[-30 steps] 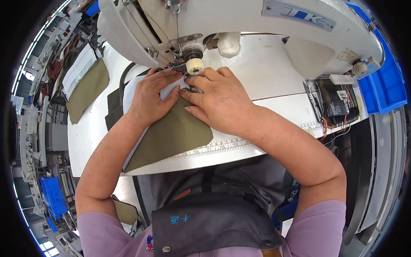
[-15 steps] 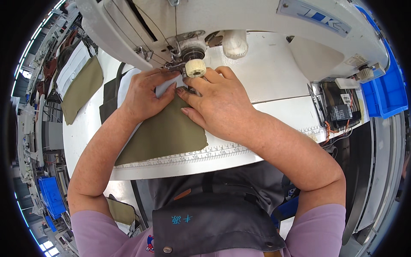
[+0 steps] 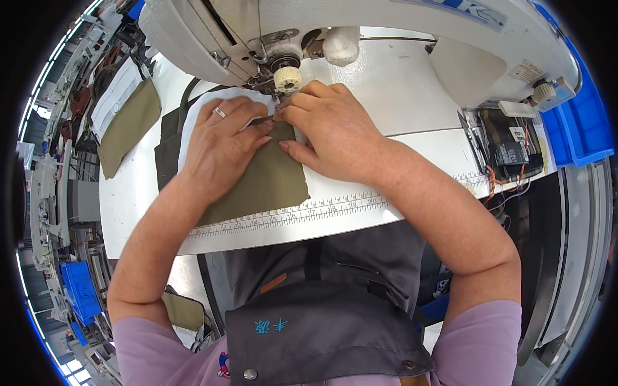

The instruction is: The worker is using an industrial sewing machine to assemble components of a fabric or leather bag.

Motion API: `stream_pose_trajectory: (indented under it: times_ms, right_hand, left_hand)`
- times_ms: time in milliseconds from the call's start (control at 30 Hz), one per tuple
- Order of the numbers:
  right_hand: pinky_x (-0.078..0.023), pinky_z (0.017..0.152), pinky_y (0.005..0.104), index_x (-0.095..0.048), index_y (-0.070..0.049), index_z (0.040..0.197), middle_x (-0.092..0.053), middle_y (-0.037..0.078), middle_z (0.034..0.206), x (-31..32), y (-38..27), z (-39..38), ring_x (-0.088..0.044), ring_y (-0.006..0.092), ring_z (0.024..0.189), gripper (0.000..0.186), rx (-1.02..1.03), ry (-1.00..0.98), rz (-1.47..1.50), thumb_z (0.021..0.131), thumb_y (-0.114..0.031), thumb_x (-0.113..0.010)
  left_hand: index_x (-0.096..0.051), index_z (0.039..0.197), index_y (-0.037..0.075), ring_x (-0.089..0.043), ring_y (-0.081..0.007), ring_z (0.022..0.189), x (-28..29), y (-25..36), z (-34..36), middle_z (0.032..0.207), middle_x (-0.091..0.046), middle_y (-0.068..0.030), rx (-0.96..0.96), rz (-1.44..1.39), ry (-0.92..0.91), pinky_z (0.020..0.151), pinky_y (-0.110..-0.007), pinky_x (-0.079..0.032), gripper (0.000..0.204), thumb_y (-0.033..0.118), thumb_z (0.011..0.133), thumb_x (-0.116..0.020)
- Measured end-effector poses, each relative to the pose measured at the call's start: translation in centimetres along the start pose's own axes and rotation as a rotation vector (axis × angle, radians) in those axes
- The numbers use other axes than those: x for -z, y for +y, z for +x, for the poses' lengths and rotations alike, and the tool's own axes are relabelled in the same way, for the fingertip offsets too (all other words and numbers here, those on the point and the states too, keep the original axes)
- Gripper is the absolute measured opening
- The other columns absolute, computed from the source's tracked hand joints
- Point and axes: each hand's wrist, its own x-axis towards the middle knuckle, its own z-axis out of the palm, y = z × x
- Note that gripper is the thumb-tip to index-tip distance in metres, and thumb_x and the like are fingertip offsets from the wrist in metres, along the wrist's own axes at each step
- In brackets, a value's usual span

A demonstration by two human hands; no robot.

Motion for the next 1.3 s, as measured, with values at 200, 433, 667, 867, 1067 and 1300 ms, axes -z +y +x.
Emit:
stream_pose_trajectory:
  times_ms: [200, 433, 667, 867, 1067, 1300]
  right_hand:
    - [-0.047, 0.086, 0.0419, -0.073, -0.012, 0.103, -0.067, 0.001, 0.101, -0.6, 1.3, -0.3, -0.059, 0.024, 0.106, 0.025, 0.025, 0.029, -0.005, 0.081, -0.022, -0.072]
    - [-0.043, 0.094, 0.0403, -0.074, -0.013, 0.109, -0.069, -0.001, 0.116, -1.2, 0.8, -0.3, -0.058, 0.0214, 0.115, 0.026, -0.033, -0.002, 0.031, 0.085, -0.021, -0.069]
    - [-0.042, 0.097, 0.0395, -0.075, -0.014, 0.11, -0.069, -0.001, 0.118, -1.5, 1.5, -1.1, -0.056, 0.0199, 0.118, 0.028, -0.06, 0.018, 0.037, 0.084, -0.017, -0.063]
    - [-0.045, 0.098, 0.041, -0.074, -0.011, 0.11, -0.068, 0.002, 0.12, -1.5, 1.4, -0.4, -0.055, 0.0233, 0.12, 0.032, -0.014, -0.018, 0.107, 0.082, -0.013, -0.06]
    - [-0.044, 0.104, 0.0422, -0.073, -0.007, 0.114, -0.067, 0.006, 0.123, -0.5, 2.6, 0.0, -0.054, 0.0265, 0.119, 0.036, 0.007, -0.058, 0.176, 0.082, -0.009, -0.055]
    - [-0.05, 0.092, 0.0402, -0.076, -0.013, 0.109, -0.065, 0.006, 0.104, -0.1, 2.9, 1.5, -0.058, 0.0257, 0.108, 0.032, -0.043, -0.132, 0.269, 0.086, -0.015, -0.053]
  left_hand:
    - [-0.068, 0.105, 0.002, -0.061, -0.0355, 0.1, -0.8, 3.5, 0.7, 0.108, -0.067, -0.0132, 0.415, -0.108, -0.081, 0.088, -0.043, -0.048, 0.026, 0.018, 0.085, -0.073]
    - [-0.064, 0.106, -0.003, -0.061, -0.0368, 0.1, -0.7, 2.9, 0.6, 0.11, -0.064, -0.0159, 0.447, -0.146, -0.084, 0.089, -0.045, -0.049, 0.035, 0.02, 0.081, -0.074]
    - [-0.066, 0.106, -0.003, -0.064, -0.0328, 0.097, 1.2, 5.0, 1.3, 0.11, -0.066, -0.0158, 0.422, -0.167, -0.174, 0.086, -0.04, -0.052, 0.046, 0.026, 0.073, -0.082]
    - [-0.069, 0.101, -0.005, -0.068, -0.0331, 0.089, 1.2, 4.2, 0.8, 0.112, -0.068, -0.0163, 0.546, -0.194, -0.138, 0.082, -0.04, -0.054, 0.036, 0.019, 0.075, -0.077]
    - [-0.072, 0.09, -0.005, -0.066, -0.0185, 0.076, 3.7, 3.2, 1.0, 0.09, -0.073, -0.0124, 0.739, -0.486, -0.296, 0.07, -0.031, -0.053, 0.021, 0.015, 0.085, -0.072]
    - [-0.072, 0.098, -0.001, -0.064, -0.012, 0.079, 3.9, 1.2, -1.4, 0.097, -0.071, -0.0067, 0.885, -0.871, -0.391, 0.069, -0.028, -0.051, 0.025, 0.02, 0.086, -0.078]
